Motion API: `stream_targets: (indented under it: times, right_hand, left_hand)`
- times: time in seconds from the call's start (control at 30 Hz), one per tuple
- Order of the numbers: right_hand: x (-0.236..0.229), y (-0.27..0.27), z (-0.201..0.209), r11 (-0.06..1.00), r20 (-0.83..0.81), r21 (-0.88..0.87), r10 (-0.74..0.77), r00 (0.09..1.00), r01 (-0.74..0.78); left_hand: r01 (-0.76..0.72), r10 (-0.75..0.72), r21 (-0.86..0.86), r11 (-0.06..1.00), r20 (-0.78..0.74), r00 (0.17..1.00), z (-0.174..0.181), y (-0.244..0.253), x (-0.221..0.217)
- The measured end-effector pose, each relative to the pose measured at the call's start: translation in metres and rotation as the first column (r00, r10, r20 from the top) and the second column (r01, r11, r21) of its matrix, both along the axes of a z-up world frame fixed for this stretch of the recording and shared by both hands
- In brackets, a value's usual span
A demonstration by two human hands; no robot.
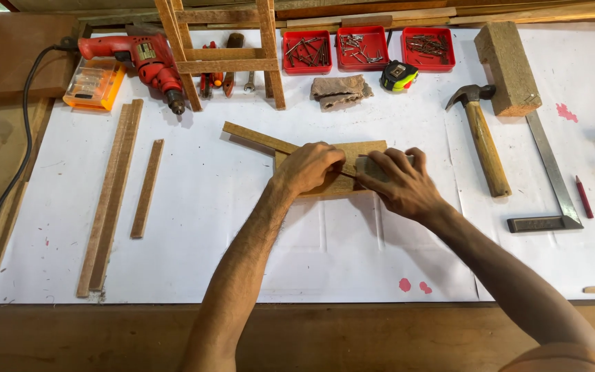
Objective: Sanding a thin piece of wood with a sanding block on a workbench.
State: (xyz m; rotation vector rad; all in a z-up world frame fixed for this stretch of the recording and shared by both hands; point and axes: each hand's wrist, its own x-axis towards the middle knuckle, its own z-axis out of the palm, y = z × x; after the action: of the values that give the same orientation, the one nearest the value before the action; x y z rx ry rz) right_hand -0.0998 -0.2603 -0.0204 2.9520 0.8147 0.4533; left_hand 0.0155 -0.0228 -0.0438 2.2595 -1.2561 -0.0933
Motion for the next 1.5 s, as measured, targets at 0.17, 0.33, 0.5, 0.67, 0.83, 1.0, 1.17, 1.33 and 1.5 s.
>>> stream_targets:
  times: [0.17, 0.33, 0.5, 0.67, 0.83, 1.0, 1.17, 1.33, 1.5]
  right_hand:
    - [0.015, 0.017, -0.003, 0.997, 0.036, -0.076, 0.023, 0.999, -0.020]
    - [-0.017, -0.023, 0.002, 0.997, 0.019, -0.072, 0.021, 1.000, -0.020]
    - [-0.038, -0.054, 0.001, 0.996, -0.004, 0.083, -0.045, 0.999, 0.045]
    - [-0.005, -0.033, -0.004, 0.980, -0.063, 0.180, -0.075, 0.995, 0.085]
    - [0.037, 0.016, 0.027, 0.975, -0.175, 0.200, -0.057, 0.983, 0.092]
    - [0.035, 0.005, 0.009, 0.982, -0.173, 0.184, 0.000, 0.985, 0.032]
    - [-0.011, -0.052, 0.013, 0.991, -0.176, 0.117, -0.051, 0.983, 0.072]
    - [-0.020, -0.062, 0.017, 0.990, -0.156, 0.110, -0.072, 0.985, 0.090]
    - [0.021, -0.027, -0.008, 0.984, -0.082, 0.178, 0.012, 0.997, 0.003]
  left_hand:
    - [-0.051, 0.047, 0.044, 0.998, 0.086, 0.995, 0.012, 0.003, -0.005]
    - [-0.061, 0.059, 0.033, 0.998, 0.059, 0.996, -0.007, 0.003, -0.002]
    - [-0.023, 0.028, -0.087, 0.996, 0.048, 0.998, -0.014, 0.002, 0.002]
    - [-0.032, 0.032, -0.076, 0.997, 0.001, 0.999, -0.001, 0.001, 0.000]
    - [-0.086, 0.087, -0.057, 0.995, 0.019, 0.996, 0.017, 0.002, -0.008]
    - [-0.124, 0.124, -0.094, 0.988, -0.009, 0.992, 0.013, 0.006, -0.015]
    - [-0.136, 0.136, -0.148, 0.980, -0.010, 0.991, 0.011, 0.005, -0.019]
    - [-0.174, 0.169, -0.149, 0.973, -0.050, 0.984, 0.017, 0.002, -0.021]
    - [-0.201, 0.199, -0.111, 0.973, -0.031, 0.980, 0.022, -0.003, -0.023]
